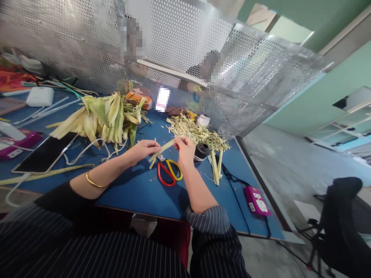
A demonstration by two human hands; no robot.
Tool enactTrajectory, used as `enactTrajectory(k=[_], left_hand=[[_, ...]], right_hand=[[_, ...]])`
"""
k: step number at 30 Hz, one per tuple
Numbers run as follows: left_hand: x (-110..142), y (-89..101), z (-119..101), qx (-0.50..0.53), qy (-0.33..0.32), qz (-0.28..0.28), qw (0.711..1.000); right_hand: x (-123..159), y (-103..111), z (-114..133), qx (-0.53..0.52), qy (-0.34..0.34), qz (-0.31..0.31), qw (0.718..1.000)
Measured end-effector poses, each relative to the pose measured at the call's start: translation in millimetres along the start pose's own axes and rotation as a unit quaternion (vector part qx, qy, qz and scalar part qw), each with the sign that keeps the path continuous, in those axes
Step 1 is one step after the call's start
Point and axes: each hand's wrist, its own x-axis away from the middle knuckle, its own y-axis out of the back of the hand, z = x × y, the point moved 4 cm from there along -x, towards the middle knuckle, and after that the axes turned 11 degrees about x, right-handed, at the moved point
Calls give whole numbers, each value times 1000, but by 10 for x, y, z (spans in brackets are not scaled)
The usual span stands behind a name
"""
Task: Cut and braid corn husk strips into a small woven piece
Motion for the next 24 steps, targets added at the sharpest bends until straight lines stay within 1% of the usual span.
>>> enactTrajectory(k=[3, 5, 6, 8, 11, 12, 13, 14, 15, 17, 18, 19, 20, 21, 22, 23, 24], left_hand=[[26, -23, -14, 19, -13, 2, 1000], [46, -25, -17, 6, -20, -8, 1000], [55, -20, -15, -2, -19, -18, 1000], [68, -9, -4, -10, -3, -31, 999], [70, 11, 15, -13, 30, -40, 999], [65, 23, 19, -9, 35, -46, 998], [57, 39, 22, -3, 37, -53, 998], [46, 55, 25, 9, 37, -59, 998], [34, 70, 28, 26, 37, -64, 997], [11, 93, 33, 68, 38, -67, 995], [4, 101, 32, 86, 37, -68, 993], [-1, 102, 29, 98, 37, -65, 992], [-2, 96, 25, 103, 37, -57, 992], [0, 84, 21, 105, 38, -45, 993], [5, 67, 21, 105, 43, -30, 993], [13, 46, 25, 104, 52, -11, 993], [22, 25, 31, 103, 63, 6, 993]], right_hand=[[114, -107, 5, 16, 19, 45, 999], [170, -182, -2, 25, 25, 74, 997], [171, -198, -10, 27, 26, 76, 996], [109, -163, -36, 26, 28, 48, 998], [-82, 33, -90, 37, 32, -52, 997], [-143, 104, -101, 63, 35, -77, 994], [-191, 161, -92, 110, 52, -89, 989], [-219, 194, -62, 176, 83, -87, 977], [-223, 207, -18, 246, 124, -79, 958], [-163, 176, 78, 351, 194, -49, 915], [-113, 144, 110, 367, 204, -24, 907], [-60, 105, 124, 356, 189, 11, 915], [-6, 54, 114, 318, 150, 65, 934], [49, -3, 90, 255, 96, 124, 954], [105, -63, 60, 184, 38, 179, 966], [155, -116, 31, 112, -16, 221, 969], [189, -154, 3, 48, -62, 243, 967]])
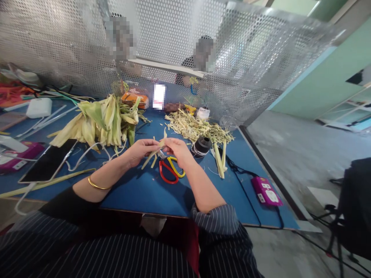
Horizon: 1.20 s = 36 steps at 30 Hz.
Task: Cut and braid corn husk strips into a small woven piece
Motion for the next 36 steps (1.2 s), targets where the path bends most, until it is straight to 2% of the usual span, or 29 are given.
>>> enactTrajectory(k=[2, 5, 9, 13, 19, 23, 27, 30, 32, 36], left_hand=[[17, -27, 16, -12, 17, 21, 1000], [38, -35, 3, -52, 10, 20, 998], [47, -31, -31, -96, 0, 6, 995], [38, -30, -43, -112, 1, 31, 993], [45, -17, -15, -117, 25, 63, 991], [22, -7, 4, -86, 4, 25, 996], [-12, 14, -3, -16, -29, -31, 999], [-9, 39, -35, 22, -57, -70, 996], [5, 52, -60, 28, -75, -92, 992], [27, 47, -68, 25, -83, -106, 991]], right_hand=[[-7, -36, -56, -96, -43, 8, 994], [-51, 38, -112, -137, -52, -51, 988], [-75, 190, -68, -87, 30, -151, 984], [-41, 261, 20, -56, 104, -219, 968], [-28, 329, 71, -41, 125, -280, 951], [-68, 291, -1, -41, 80, -224, 970], [-43, 97, -63, -15, 6, -90, 996], [32, -62, -35, 4, 2, -21, 1000], [72, -126, -13, 22, 16, -19, 999], [92, -171, -35, 83, 47, -55, 994]])
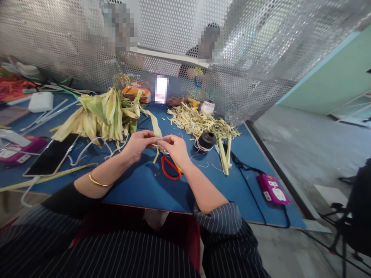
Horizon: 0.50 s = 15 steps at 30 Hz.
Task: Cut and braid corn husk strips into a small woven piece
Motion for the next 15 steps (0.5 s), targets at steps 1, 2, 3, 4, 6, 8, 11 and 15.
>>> enactTrajectory(k=[1, 2, 3, 4, 6, 8, 11, 15], left_hand=[[3, 1, 4, -2, 1, -4, 1000], [6, 2, 10, -5, 2, -8, 1000], [6, 4, 15, -7, 3, -11, 1000], [5, 3, 19, -8, 4, -9, 1000], [-3, -3, 22, -4, 2, 6, 1000], [-17, 1, 17, 4, -6, 10, 1000], [-45, 35, 5, 22, -23, -14, 999], [-59, 56, 7, 56, -33, -36, 997]], right_hand=[[-2, -4, -17, 9, 4, -7, 1000], [-4, -5, -34, 14, 6, -13, 1000], [-5, -3, -46, 19, 8, -19, 1000], [-4, 3, -50, 27, 14, -26, 999], [5, 18, -32, 52, 34, -36, 997], [23, 17, 1, 79, 51, -28, 995], [48, -31, 30, 106, 63, 16, 992], [63, -73, 39, 103, 83, 5, 991]])
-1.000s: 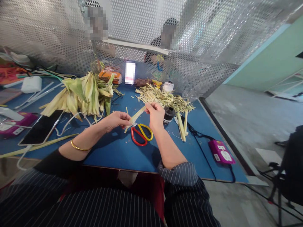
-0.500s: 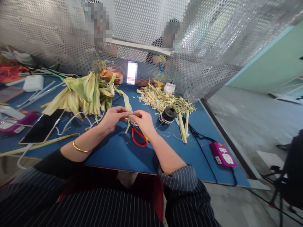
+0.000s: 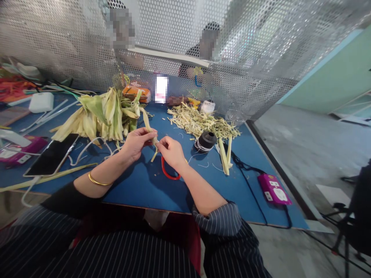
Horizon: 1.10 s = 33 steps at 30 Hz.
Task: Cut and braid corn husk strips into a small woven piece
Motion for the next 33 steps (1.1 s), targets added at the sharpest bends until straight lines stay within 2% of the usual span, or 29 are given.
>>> enactTrajectory(k=[4, 7, 11, 13, 15, 17, 20, 21, 22, 23, 25, 27, 29, 31, 32, 33], left_hand=[[23, -15, 3, 4, 1, -2, 1000], [23, -13, 0, -3, 5, -11, 1000], [0, 13, 7, -3, 1, -24, 1000], [14, 5, 24, -45, 9, -8, 999], [57, -32, 25, -150, 10, 32, 988], [109, -75, -55, -282, -62, 56, 956], [190, -133, -324, -400, -305, 32, 864], [197, -156, -377, -421, -353, 51, 834], [185, -170, -406, -438, -376, 74, 813], [154, -175, -405, -452, -367, 105, 806], [73, -161, -336, -462, -289, 171, 821], [19, -125, -248, -439, -204, 196, 852], [-11, -83, -176, -389, -139, 182, 892], [-32, -42, -119, -329, -83, 147, 929], [-42, -24, -96, -302, -59, 128, 943], [-51, -9, -79, -280, -39, 111, 953]], right_hand=[[2, -23, -4, -55, -19, 1, 998], [0, -3, -1, -45, -22, 7, 999], [-20, 81, -38, -35, -25, -50, 998], [-42, 131, -79, -49, -34, -81, 995], [-69, 203, -107, -45, -34, -114, 992], [-91, 301, -95, 1, -11, -142, 990], [-101, 410, -7, 98, 52, -119, 987], [-95, 422, 29, 123, 73, -94, 985], [-86, 422, 62, 143, 91, -66, 983], [-75, 413, 91, 161, 106, -39, 980], [-61, 388, 133, 189, 129, -3, 973], [-65, 382, 151, 212, 135, 2, 968], [-77, 441, 149, 232, 110, -36, 966], [-58, 535, 137, 280, 57, -68, 956], [-29, 567, 131, 320, 30, -57, 945], [14, 577, 122, 371, 6, -20, 928]])
